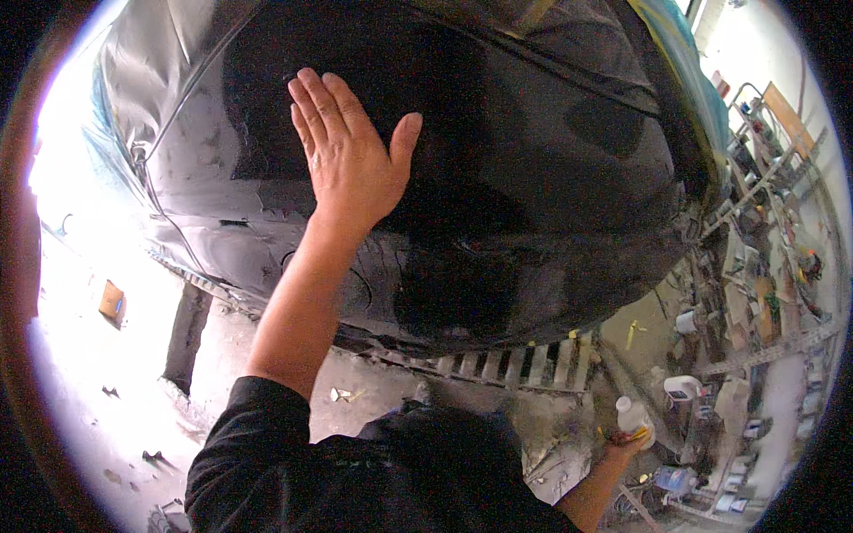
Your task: The person sands a black car hood using a sanding block while repeatedly pouring liquid from a plastic bottle onto the surface. They wipe the hood with their hand, then walk to a red bucket to refill the bottle before returning to the car.
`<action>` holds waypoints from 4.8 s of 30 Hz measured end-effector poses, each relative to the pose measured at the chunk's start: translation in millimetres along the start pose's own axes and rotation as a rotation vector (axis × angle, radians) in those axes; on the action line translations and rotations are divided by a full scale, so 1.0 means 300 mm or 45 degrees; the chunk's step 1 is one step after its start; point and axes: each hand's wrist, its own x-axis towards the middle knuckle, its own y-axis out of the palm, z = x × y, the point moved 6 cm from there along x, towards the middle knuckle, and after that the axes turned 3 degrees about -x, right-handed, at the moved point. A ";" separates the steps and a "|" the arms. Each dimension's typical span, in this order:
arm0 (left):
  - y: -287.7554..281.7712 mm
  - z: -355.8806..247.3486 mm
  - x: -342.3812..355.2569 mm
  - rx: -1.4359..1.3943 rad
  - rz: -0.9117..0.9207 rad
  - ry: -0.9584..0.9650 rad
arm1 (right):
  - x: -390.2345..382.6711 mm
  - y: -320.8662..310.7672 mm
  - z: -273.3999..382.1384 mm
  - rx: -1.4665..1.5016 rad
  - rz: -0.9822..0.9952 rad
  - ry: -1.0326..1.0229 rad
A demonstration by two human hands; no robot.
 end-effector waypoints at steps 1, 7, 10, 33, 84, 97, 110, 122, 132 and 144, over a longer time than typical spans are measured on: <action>0.004 -0.011 0.001 0.005 -0.011 -0.001 | -0.016 -0.006 -0.040 -0.040 -0.040 0.015; 0.057 -0.167 -0.017 -0.016 0.075 -0.029 | 0.135 -0.064 -0.066 -0.178 -0.192 0.196; 0.061 -0.316 -0.056 0.005 0.091 -0.040 | 0.441 -0.134 -0.136 -0.270 -0.055 0.293; 0.033 -0.016 -0.019 0.023 -0.018 -0.556 | 1.010 -0.384 -0.376 -0.627 0.060 0.773; 0.109 -0.229 -0.047 0.179 0.140 -0.094 | 0.987 -0.301 -0.198 -1.056 0.408 0.152; 0.156 -0.633 -0.291 -0.023 0.317 0.117 | 1.011 -0.252 -0.273 -0.802 0.174 0.522; 0.098 -0.277 -0.358 -0.084 0.057 -0.458 | 1.132 -0.368 -0.209 -0.965 0.914 -0.031; 0.129 0.225 -0.506 -0.371 -0.367 -0.976 | 1.215 -0.391 -0.147 -0.724 0.564 0.457; 0.322 -0.410 -0.782 -0.209 -0.230 -0.567 | 0.923 -0.094 0.025 -0.846 0.252 0.614; 0.259 -0.186 -0.776 -0.152 -0.293 -0.845 | 0.987 -0.185 0.122 -0.914 0.357 0.462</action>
